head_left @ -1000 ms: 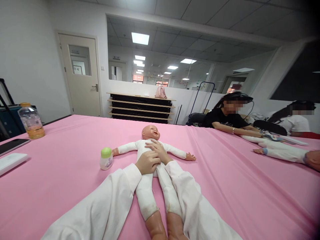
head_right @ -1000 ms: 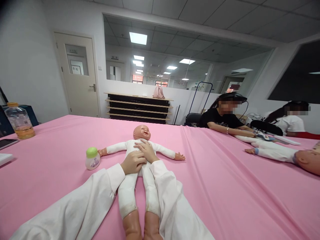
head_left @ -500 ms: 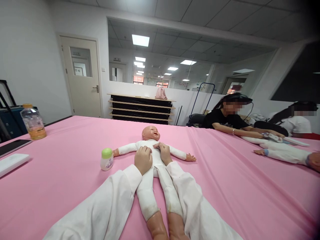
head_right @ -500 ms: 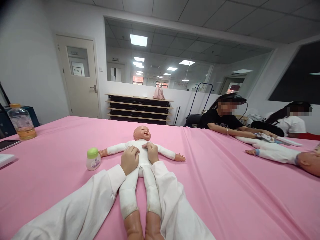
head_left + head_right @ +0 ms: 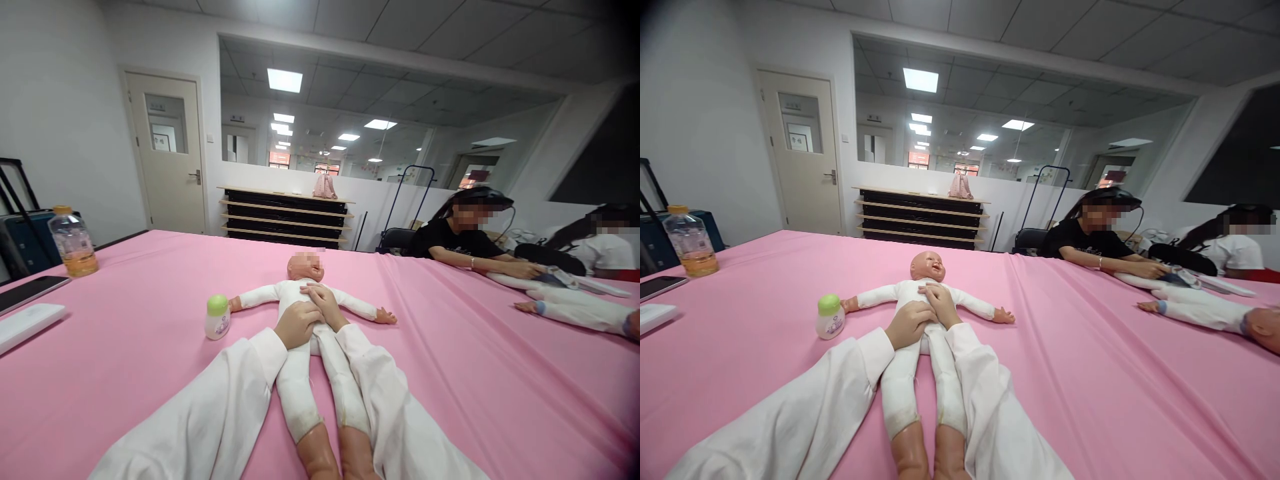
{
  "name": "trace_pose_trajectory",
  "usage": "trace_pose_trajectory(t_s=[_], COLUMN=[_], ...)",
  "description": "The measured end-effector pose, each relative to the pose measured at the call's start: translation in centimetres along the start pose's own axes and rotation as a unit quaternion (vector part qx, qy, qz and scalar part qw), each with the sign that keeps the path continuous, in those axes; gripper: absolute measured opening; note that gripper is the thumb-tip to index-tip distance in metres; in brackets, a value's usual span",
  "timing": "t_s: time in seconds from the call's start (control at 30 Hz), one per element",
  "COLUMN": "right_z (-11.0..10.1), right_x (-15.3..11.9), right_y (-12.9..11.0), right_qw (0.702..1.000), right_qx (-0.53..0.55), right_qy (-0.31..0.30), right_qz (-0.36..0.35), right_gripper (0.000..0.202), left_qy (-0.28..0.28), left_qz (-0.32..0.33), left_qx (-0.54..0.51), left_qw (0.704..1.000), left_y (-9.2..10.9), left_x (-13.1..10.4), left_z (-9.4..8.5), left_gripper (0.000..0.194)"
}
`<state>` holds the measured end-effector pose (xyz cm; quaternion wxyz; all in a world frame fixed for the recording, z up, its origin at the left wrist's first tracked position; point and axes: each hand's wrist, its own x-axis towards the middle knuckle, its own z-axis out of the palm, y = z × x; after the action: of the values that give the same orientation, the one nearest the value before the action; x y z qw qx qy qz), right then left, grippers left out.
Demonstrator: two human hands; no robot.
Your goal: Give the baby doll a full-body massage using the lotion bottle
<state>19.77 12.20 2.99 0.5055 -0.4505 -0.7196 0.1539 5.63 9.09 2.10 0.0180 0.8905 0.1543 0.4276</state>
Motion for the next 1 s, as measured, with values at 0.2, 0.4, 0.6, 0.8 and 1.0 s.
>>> trace_pose_trajectory(t_s=[0.2,0.4,0.6,0.8,1.0], right_z=[-0.3,-0.2,-0.4,-0.3,-0.2], right_x=[-0.2,-1.2,-1.1,-0.4,-0.2], right_y=[1.3,-0.3,-1.4,-1.3,0.2], right_qw=[0.972,0.983,0.997,0.992,0.998], right_qx=[-0.001,-0.015,-0.026,-0.048,-0.005], right_qy=[0.181,0.182,-0.013,-0.096,0.046], right_qz=[0.149,0.030,-0.078,-0.065,0.046], right_gripper=[0.039,0.044,0.037,0.039,0.044], left_qy=[0.057,0.118,0.079,0.006,-0.039], left_qz=[-0.211,-0.267,-0.081,0.037,-0.011], left_qx=[0.054,0.138,0.122,-0.007,-0.038], left_qw=[0.974,0.946,0.986,0.999,0.998], left_y=[0.0,0.1,0.0,-0.1,0.0], left_x=[0.1,-0.3,-0.3,-0.2,0.1], left_z=[0.5,0.3,-0.1,-0.3,-0.6], left_gripper=[0.032,0.023,0.020,0.025,0.035])
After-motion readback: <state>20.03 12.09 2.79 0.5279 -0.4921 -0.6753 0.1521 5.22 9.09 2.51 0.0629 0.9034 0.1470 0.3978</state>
